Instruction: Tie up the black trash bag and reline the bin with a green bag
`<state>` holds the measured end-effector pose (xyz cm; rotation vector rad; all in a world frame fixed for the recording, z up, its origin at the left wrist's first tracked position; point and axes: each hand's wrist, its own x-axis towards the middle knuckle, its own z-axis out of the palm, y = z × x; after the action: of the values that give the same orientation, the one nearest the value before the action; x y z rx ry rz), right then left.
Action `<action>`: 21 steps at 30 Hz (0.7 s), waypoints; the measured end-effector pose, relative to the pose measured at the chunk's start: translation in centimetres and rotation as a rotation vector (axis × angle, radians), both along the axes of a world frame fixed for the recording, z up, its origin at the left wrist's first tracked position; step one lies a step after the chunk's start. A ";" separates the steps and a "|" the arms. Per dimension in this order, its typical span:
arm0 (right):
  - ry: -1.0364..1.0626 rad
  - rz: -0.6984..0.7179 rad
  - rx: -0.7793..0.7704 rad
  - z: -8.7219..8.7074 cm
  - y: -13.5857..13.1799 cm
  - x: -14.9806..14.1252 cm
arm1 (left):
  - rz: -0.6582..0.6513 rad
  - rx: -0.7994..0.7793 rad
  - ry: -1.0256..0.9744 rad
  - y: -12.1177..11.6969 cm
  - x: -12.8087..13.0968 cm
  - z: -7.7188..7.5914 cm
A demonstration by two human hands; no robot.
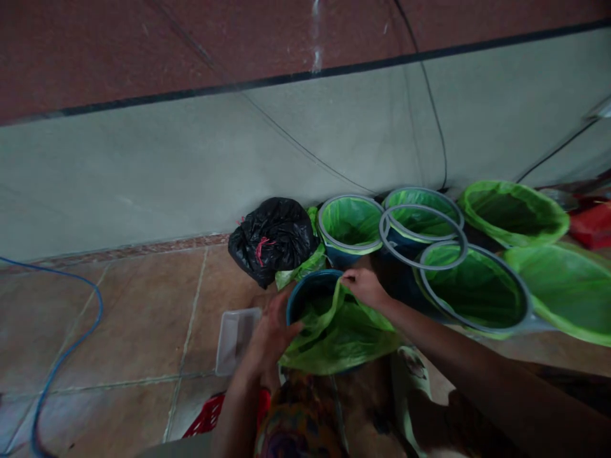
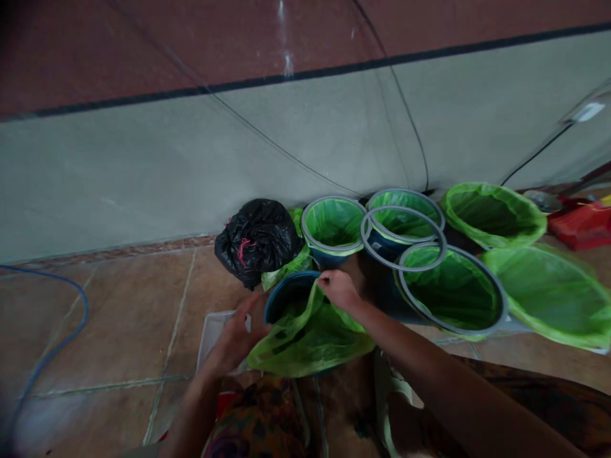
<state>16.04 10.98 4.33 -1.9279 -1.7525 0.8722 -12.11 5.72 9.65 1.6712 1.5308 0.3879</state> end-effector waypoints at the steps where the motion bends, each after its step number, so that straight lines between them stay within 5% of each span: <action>1: -0.018 0.008 0.005 0.2 0.2 -0.5 | -0.050 0.050 -0.035 1.1 1.7 0.7; 4: -0.061 0.003 -0.011 0.5 0.7 -2.0 | -0.138 -0.019 -0.014 3.4 6.6 0.5; 8: -0.063 -0.018 0.003 0.2 1.4 -2.6 | -0.161 -0.071 0.169 4.0 9.6 -3.2; 12: 0.120 0.036 -0.004 -1.1 1.8 -0.8 | -0.050 -0.076 0.150 4.5 7.6 -5.5; 16: 0.320 0.088 -0.092 -2.6 1.8 2.1 | 0.143 -0.089 -0.023 5.6 4.0 -5.9; 21: 0.322 0.079 -0.082 -3.6 2.5 3.4 | 0.251 -0.064 -0.046 6.6 2.2 -6.6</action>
<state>19.44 13.51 0.68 -1.6629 -1.6303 1.2235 -9.90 12.35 3.08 1.4152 1.7054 0.4996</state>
